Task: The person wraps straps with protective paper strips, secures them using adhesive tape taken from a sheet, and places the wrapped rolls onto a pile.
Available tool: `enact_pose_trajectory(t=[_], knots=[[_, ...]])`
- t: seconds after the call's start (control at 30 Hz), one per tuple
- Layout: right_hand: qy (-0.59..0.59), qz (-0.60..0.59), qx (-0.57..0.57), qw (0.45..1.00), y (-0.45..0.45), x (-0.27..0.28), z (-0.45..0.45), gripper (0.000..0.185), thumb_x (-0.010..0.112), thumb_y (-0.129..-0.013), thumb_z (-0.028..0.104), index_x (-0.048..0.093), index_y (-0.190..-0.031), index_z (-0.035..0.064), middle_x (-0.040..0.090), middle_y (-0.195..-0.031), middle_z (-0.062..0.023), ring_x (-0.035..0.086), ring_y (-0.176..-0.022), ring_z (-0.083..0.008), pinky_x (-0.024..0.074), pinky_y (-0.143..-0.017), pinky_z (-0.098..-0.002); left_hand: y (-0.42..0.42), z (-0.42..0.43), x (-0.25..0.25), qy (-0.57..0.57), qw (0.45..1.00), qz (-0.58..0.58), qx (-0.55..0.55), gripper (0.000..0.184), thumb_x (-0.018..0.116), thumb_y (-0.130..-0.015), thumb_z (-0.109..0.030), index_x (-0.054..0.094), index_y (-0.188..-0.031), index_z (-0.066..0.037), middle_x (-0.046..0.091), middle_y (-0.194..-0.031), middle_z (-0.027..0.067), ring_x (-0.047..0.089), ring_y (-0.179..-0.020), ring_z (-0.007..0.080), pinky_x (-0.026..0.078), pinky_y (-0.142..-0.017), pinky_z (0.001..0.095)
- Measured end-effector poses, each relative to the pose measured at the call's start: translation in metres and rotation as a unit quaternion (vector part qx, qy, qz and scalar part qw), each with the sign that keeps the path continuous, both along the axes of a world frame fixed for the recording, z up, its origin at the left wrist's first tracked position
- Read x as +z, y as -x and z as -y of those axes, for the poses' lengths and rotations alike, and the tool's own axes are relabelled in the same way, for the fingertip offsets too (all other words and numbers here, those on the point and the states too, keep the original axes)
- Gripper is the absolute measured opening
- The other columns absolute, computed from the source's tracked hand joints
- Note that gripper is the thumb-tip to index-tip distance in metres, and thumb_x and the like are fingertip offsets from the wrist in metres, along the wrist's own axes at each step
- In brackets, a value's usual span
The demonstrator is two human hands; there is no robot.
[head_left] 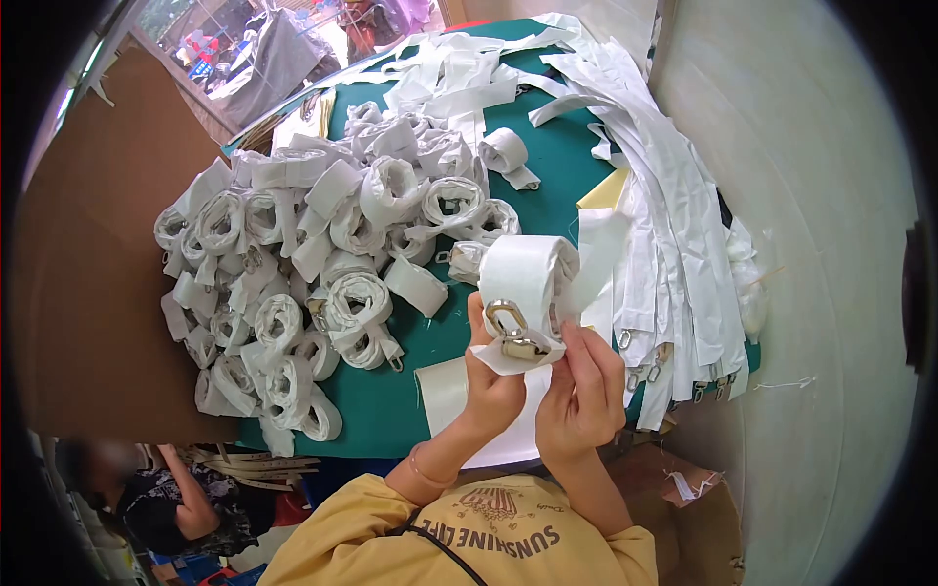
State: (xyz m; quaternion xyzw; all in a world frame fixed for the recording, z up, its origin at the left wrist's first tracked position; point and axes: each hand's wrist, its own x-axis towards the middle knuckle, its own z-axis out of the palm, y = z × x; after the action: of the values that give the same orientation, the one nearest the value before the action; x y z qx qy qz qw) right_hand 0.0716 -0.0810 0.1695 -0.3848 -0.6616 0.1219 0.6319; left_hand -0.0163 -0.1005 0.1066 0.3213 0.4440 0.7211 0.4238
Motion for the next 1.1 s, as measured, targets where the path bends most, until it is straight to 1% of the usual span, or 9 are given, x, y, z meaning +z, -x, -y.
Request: enact_pose_trajectory(t=[0.1,0.27,0.53,0.57,0.73,0.8,0.83,0.97,1.1], knots=[[0.018,0.006,0.027,0.999,-0.005,0.01,0.006,0.028,0.061,-0.079,-0.007,0.063,-0.107,-0.0037,0.06,-0.098,-0.0147,0.06,-0.084,-0.0237,0.0492,-0.07,-0.0287,0.006,0.005,0.016,0.027,0.999,-0.029,-0.016,0.037,0.048,-0.073,0.005,0.058,-0.109,0.001,0.047,-0.121,0.0112,0.043,-0.107,0.0214,0.033,-0.094,0.027],[0.074,-0.005,0.069,0.995,-0.011,0.021,0.014,0.033,0.062,-0.076,-0.006,0.063,-0.109,-0.0015,0.058,-0.098,-0.0122,0.057,-0.082,-0.0215,0.0482,-0.067,-0.0268,0.006,0.006,0.036,-0.005,0.998,0.065,-0.017,0.036,0.063,-0.066,0.004,0.063,-0.102,-0.001,0.052,-0.119,0.0103,0.043,-0.106,0.0214,0.037,-0.09,0.0301],[0.181,-0.004,0.244,0.953,-0.027,0.045,0.002,0.033,0.068,-0.069,-0.003,0.062,-0.101,-0.0038,0.053,-0.093,-0.0098,0.054,-0.084,-0.0231,0.0463,-0.072,-0.0291,0.014,0.015,0.048,0.006,1.0,0.003,-0.005,0.026,0.069,-0.063,-0.004,0.067,-0.089,-0.004,0.06,-0.105,0.0082,0.042,-0.102,0.0233,0.032,-0.093,0.0337],[0.183,-0.004,0.243,0.953,-0.029,0.045,-0.001,0.033,0.068,-0.069,-0.003,0.062,-0.101,-0.0038,0.053,-0.093,-0.0098,0.054,-0.084,-0.0231,0.0463,-0.072,-0.0291,0.015,0.013,0.046,-0.029,0.998,-0.056,-0.009,0.025,0.068,-0.064,-0.004,0.067,-0.089,-0.003,0.058,-0.105,0.0076,0.041,-0.1,0.0239,0.032,-0.092,0.0345],[0.132,0.176,0.239,0.946,-0.04,0.048,-0.018,0.031,0.069,-0.062,-0.001,0.061,-0.092,-0.0018,0.049,-0.088,-0.0086,0.047,-0.088,-0.0253,0.0353,-0.081,-0.0343,0.019,0.01,0.045,-0.017,0.996,-0.068,-0.057,0.023,0.067,-0.071,-0.01,0.065,-0.092,-0.001,0.055,-0.102,0.0075,0.039,-0.098,0.0236,0.032,-0.091,0.0352],[0.118,0.171,0.237,0.949,-0.041,0.046,-0.022,0.033,0.071,-0.061,0.003,0.061,-0.092,-0.0013,0.049,-0.089,-0.0083,0.047,-0.088,-0.0256,0.0331,-0.082,-0.0348,0.02,0.009,0.051,-0.024,0.989,-0.128,-0.068,0.025,0.068,-0.077,-0.017,0.064,-0.095,-0.001,0.052,-0.107,0.0078,0.039,-0.098,0.0222,0.034,-0.089,0.0334],[0.101,0.162,0.237,0.952,-0.041,0.044,-0.025,0.034,0.072,-0.059,0.007,0.062,-0.091,-0.0007,0.05,-0.09,-0.0079,0.046,-0.088,-0.026,0.0309,-0.082,-0.0354,0.024,0.004,0.052,-0.05,0.978,-0.182,-0.092,0.036,0.07,-0.079,-0.023,0.059,-0.107,-0.003,0.047,-0.114,0.0082,0.039,-0.099,0.0204,0.036,-0.085,0.0315],[0.03,0.141,0.208,0.967,-0.036,0.033,-0.029,0.038,0.074,-0.055,0.012,0.063,-0.09,0.0004,0.054,-0.096,-0.0063,0.045,-0.087,-0.0258,0.0312,-0.081,-0.0365,0.026,0.003,0.046,-0.021,0.98,-0.164,-0.108,0.045,0.07,-0.077,-0.017,0.052,-0.116,-0.004,0.043,-0.119,0.0084,0.041,-0.104,0.0204,0.036,-0.087,0.0299],[-0.075,0.223,0.133,0.963,-0.039,0.026,-0.019,0.044,0.073,-0.055,0.01,0.065,-0.097,0.0072,0.055,-0.115,-0.0012,0.043,-0.091,-0.0226,0.0315,-0.082,-0.0352,0.03,-0.009,0.036,-0.124,0.963,-0.209,-0.115,0.054,0.072,-0.073,-0.01,0.048,-0.121,-0.007,0.042,-0.124,0.0096,0.038,-0.117,0.0203,0.034,-0.095,0.0304]])
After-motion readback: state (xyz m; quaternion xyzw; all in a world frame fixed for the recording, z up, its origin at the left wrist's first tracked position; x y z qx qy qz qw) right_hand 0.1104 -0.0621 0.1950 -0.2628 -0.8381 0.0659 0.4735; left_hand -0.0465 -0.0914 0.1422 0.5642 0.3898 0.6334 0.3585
